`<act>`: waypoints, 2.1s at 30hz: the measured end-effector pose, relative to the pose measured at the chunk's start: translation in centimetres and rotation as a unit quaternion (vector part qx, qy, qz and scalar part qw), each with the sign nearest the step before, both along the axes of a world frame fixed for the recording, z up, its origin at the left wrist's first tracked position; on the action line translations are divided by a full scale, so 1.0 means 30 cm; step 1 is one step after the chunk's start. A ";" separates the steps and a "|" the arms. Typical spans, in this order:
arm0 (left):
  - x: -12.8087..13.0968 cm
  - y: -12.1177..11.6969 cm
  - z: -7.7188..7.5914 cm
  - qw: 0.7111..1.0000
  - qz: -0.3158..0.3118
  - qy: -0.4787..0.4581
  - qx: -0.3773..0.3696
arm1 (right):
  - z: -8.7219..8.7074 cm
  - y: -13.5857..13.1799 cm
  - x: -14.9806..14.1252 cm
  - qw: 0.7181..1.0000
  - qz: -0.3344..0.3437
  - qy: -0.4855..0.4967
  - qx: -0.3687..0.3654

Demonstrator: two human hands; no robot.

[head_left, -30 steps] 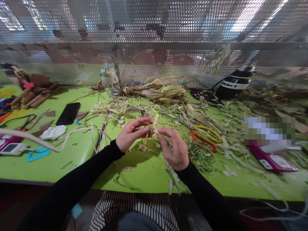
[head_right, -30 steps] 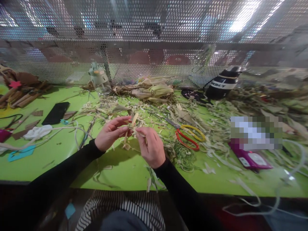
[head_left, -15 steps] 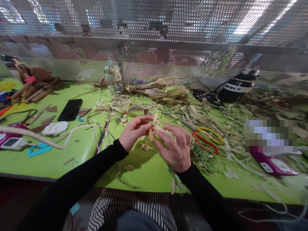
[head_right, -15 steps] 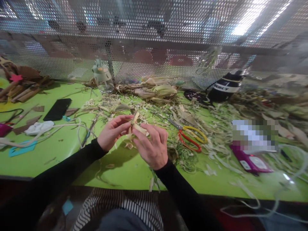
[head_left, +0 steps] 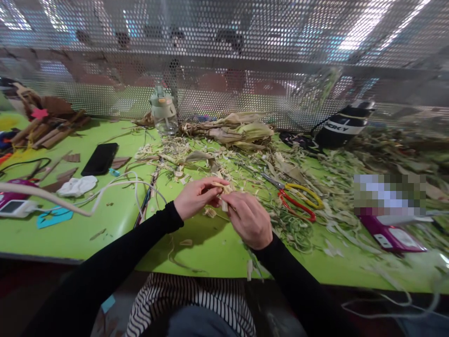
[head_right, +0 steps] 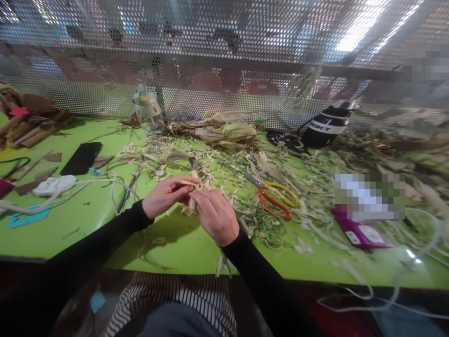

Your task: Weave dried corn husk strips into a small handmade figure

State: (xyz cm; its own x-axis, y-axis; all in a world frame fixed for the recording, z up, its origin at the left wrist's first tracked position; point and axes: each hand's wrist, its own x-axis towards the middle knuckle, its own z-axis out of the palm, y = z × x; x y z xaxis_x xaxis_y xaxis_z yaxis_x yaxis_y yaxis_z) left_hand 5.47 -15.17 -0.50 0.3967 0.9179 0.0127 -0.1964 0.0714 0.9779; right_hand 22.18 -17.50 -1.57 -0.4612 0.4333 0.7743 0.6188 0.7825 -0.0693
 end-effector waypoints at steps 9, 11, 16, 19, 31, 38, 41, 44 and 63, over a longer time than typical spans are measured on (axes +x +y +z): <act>-0.031 0.014 0.006 0.982 -0.107 -0.027 -0.156 | 0.029 0.014 0.026 0.890 0.059 0.257 -0.373; -0.024 0.012 -0.002 0.984 -0.077 -0.049 -0.154 | 0.023 0.017 0.027 0.871 0.062 0.287 -0.395; 0.017 -0.002 -0.030 0.995 0.025 -0.045 -0.090 | 0.005 0.019 0.010 0.861 0.065 0.310 -0.397; 0.040 -0.018 -0.043 0.998 0.038 -0.009 -0.048 | 0.005 0.019 0.004 0.851 0.058 0.330 -0.404; 0.025 -0.022 -0.019 0.988 0.001 -0.089 -0.124 | 0.002 0.057 0.053 0.893 0.052 0.271 -0.356; 0.005 -0.019 0.005 0.974 -0.068 -0.076 -0.202 | -0.010 0.064 0.043 0.885 0.037 0.248 -0.393; 0.013 -0.019 -0.012 0.994 -0.056 0.011 -0.096 | -0.006 0.056 0.036 0.889 0.041 0.234 -0.391; 0.015 -0.021 -0.025 0.995 -0.053 0.084 -0.001 | 0.003 0.049 0.034 0.896 0.020 0.237 -0.375; -0.009 -0.003 0.003 0.958 -0.153 0.010 -0.243 | -0.007 0.058 0.029 0.839 0.071 0.249 -0.478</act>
